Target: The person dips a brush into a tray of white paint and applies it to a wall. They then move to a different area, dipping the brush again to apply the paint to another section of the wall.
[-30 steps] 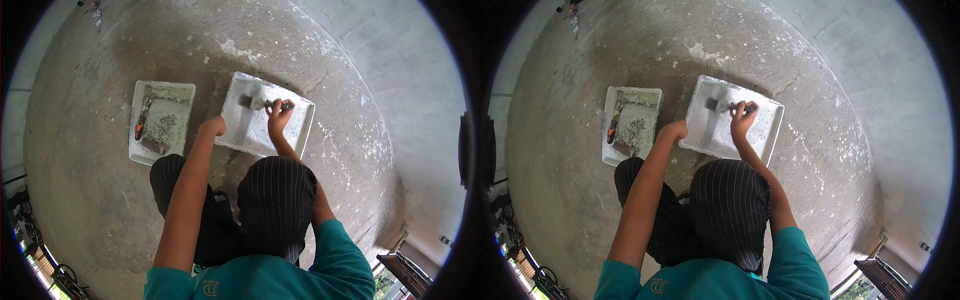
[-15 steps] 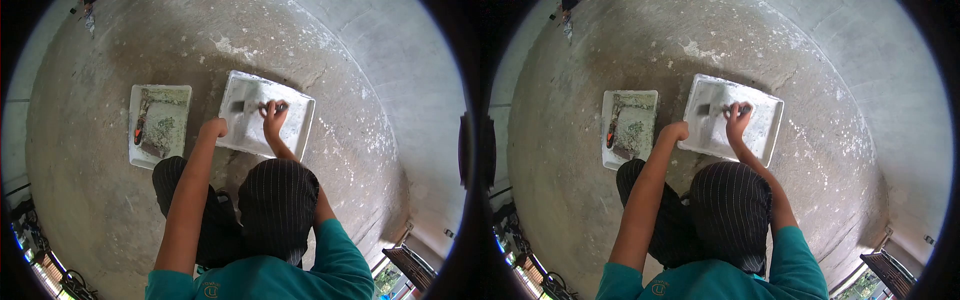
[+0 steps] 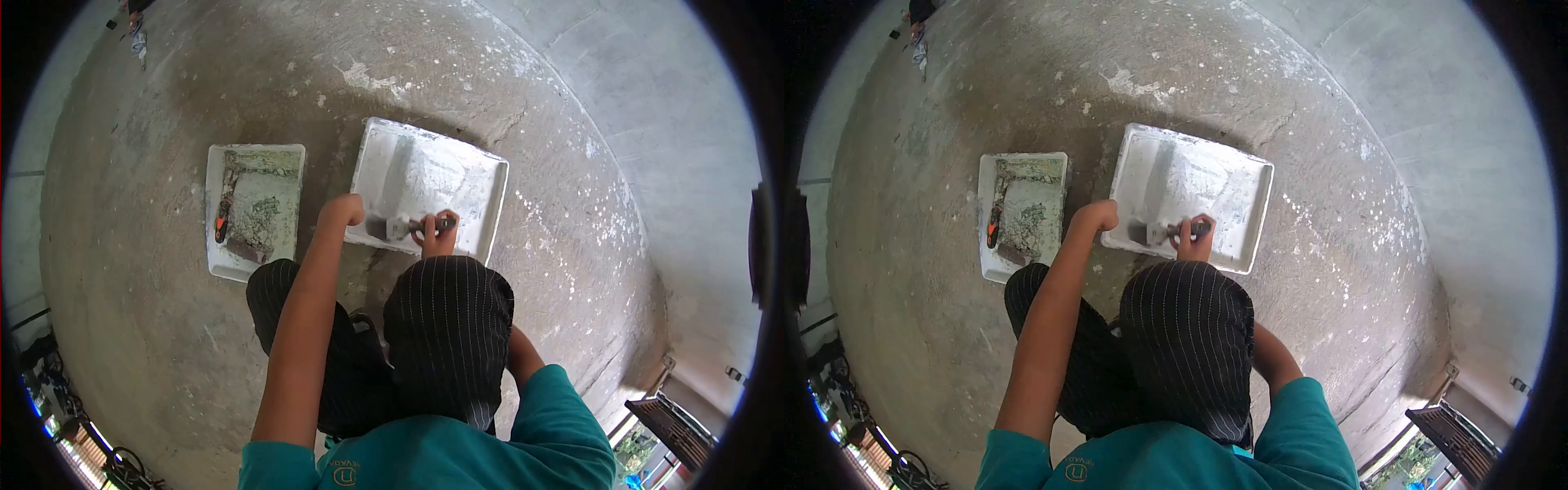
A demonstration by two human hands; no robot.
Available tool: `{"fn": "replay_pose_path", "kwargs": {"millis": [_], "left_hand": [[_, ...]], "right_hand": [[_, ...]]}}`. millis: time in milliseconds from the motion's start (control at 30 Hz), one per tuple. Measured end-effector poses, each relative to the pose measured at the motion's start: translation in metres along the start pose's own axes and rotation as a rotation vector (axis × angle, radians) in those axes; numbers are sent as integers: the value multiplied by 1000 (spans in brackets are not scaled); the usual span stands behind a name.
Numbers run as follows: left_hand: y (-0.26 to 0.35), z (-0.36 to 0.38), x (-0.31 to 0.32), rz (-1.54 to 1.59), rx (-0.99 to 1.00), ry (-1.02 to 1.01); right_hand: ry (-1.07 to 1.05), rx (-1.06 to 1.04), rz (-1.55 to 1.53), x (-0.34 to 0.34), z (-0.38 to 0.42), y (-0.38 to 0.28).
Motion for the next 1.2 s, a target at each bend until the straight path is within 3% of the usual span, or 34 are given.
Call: {"fn": "replay_pose_path", "kwargs": {"millis": [133, 267, 400, 467, 533, 600, 667, 767, 800, 867, 967, 1000, 1067, 1133, 1167, 1200], "left_hand": [[0, 0, 1, 1, -32, 10], [3, 2, 1, -14, -18, 13], [1, 5, 1, 2, -48, 5], [0, 5, 2, 8, -54, -10], [0, 7, 0, 38, -61, 4], [-41, -68, 35, 2, 165, 169], [-40, -78, 25, -5, 165, 113], [-35, -66, 30, 14, 38, -76], [-23, -47, 25, 12, 54, -86], [-1, -3, -2, -41, 4, -23], [7, 10, -20, -153, -26, 45], [8, 4, -26, -84, 8, 108], [22, 16, -50, 32, 44, 263], [54, 65, -87, 112, 133, 380], [64, 77, -96, 146, 215, 404], [65, 81, -97, 157, 208, 398]], "right_hand": [[63, 14, -77, 1, -2, 1], [30, -145, -249, 35, -67, -16], [44, -370, -154, 61, -109, -51], [73, -368, -139, 57, -115, -58], [-44, -311, -79, 47, -118, -58], [-156, -310, -24, 20, -104, -61], [-247, -254, -139, -3, -67, -97], [-319, -657, 178, -42, -53, -136], [-279, -680, 275, -51, -56, -144], [-332, -955, 526, -57, -53, -168], [-483, -1046, 736, -68, -48, -162], [-517, -940, 810, -72, -43, -151], [-591, -528, 724, -86, -17, -129], [-753, -742, 752, -90, 17, -117], [-767, -734, 757, -97, 20, -110], [-834, -689, 560, -104, 23, -109]]}}
Point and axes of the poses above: each hand's wrist, its own z-axis away from the middle knuckle, its own x-axis out of the palm, y = z × x, the point moved 6 cm from there along -z, towards the middle knuckle, and after that the axes turned 4 degrees about y, right-handed, at the moved point
